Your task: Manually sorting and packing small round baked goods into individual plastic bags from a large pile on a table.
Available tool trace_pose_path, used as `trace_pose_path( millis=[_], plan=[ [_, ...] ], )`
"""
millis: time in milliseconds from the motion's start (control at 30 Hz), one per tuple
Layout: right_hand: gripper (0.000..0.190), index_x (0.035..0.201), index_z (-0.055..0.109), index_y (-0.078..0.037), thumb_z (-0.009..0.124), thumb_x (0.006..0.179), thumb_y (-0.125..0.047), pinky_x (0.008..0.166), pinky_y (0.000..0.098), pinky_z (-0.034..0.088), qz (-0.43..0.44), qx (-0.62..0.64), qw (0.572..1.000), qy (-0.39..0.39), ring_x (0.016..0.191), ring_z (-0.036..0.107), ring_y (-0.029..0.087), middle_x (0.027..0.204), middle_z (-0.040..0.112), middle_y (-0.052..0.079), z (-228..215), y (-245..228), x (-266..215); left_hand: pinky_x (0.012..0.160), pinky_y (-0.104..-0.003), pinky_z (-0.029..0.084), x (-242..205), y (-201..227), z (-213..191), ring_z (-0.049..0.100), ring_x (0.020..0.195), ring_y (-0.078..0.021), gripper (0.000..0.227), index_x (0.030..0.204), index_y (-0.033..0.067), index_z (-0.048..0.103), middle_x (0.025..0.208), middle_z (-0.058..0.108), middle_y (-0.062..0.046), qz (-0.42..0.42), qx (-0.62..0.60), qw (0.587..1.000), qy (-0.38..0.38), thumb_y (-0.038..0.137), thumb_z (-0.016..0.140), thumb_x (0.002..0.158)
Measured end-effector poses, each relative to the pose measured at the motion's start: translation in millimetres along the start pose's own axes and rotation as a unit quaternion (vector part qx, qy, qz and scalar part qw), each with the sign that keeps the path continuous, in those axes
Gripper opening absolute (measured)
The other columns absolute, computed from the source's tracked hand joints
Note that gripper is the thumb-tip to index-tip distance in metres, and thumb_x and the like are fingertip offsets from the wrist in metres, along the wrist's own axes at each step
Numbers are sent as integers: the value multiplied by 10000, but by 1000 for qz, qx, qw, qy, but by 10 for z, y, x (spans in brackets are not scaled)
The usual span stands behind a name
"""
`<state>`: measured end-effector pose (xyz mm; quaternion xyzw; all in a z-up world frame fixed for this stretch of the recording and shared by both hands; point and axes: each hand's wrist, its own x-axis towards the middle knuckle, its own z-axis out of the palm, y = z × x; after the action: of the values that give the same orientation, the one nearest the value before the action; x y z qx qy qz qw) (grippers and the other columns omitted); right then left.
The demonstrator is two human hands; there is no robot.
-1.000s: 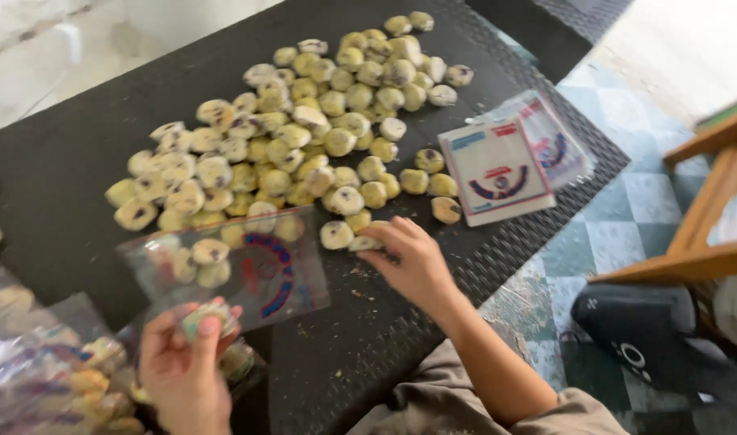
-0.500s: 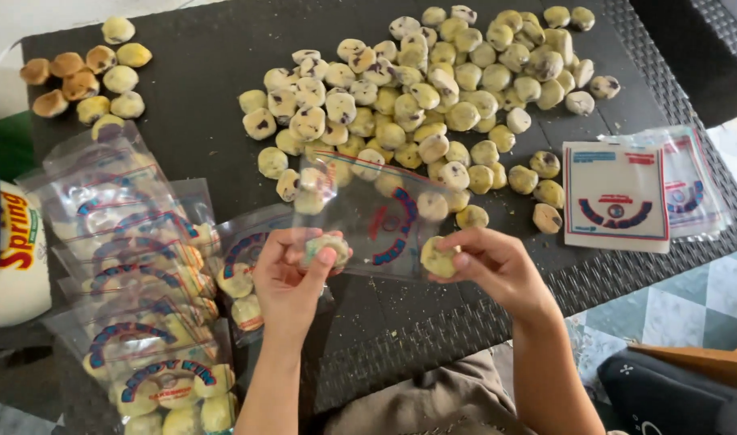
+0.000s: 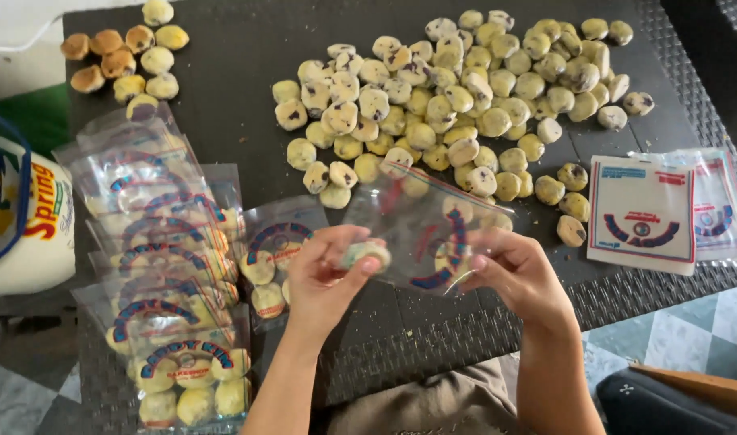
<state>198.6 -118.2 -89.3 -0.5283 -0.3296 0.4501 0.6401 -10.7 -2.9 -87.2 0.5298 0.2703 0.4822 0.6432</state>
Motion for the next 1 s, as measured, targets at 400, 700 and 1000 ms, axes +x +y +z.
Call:
trace_pose_path(
  millis=[400, 700, 1000],
  plan=[
    [435, 1175, 615, -135, 732, 757, -159, 640, 257, 562, -128, -337, 932, -41, 699, 692, 116, 828, 728, 46, 575, -192, 59, 670, -306, 598, -108, 46, 229, 668, 778, -176, 340, 1021, 30, 673, 856, 719, -128, -143, -5, 983, -115, 115, 790, 713],
    [232, 1018, 685, -92, 700, 789, -128, 619, 290, 537, -183, -418, 889, -43, 644, 686, 217, 779, 686, 64, 414, -305, 136, 653, -301, 586, -138, -56, 48, 669, 772, -164, 305, 1025, 2, 669, 810, 727, -157, -108, 35, 989, -91, 102, 759, 751],
    [283, 1078, 683, -74, 751, 863, -244, 629, 363, 506, -239, -596, 763, 70, 698, 634, 304, 853, 631, 102, -124, -343, 594, 776, -367, 578, 106, -18, -220, 682, 921, -270, 296, 1083, -40, 581, 975, 691, -233, -26, -101, 993, 49, 102, 664, 837]
  ],
)
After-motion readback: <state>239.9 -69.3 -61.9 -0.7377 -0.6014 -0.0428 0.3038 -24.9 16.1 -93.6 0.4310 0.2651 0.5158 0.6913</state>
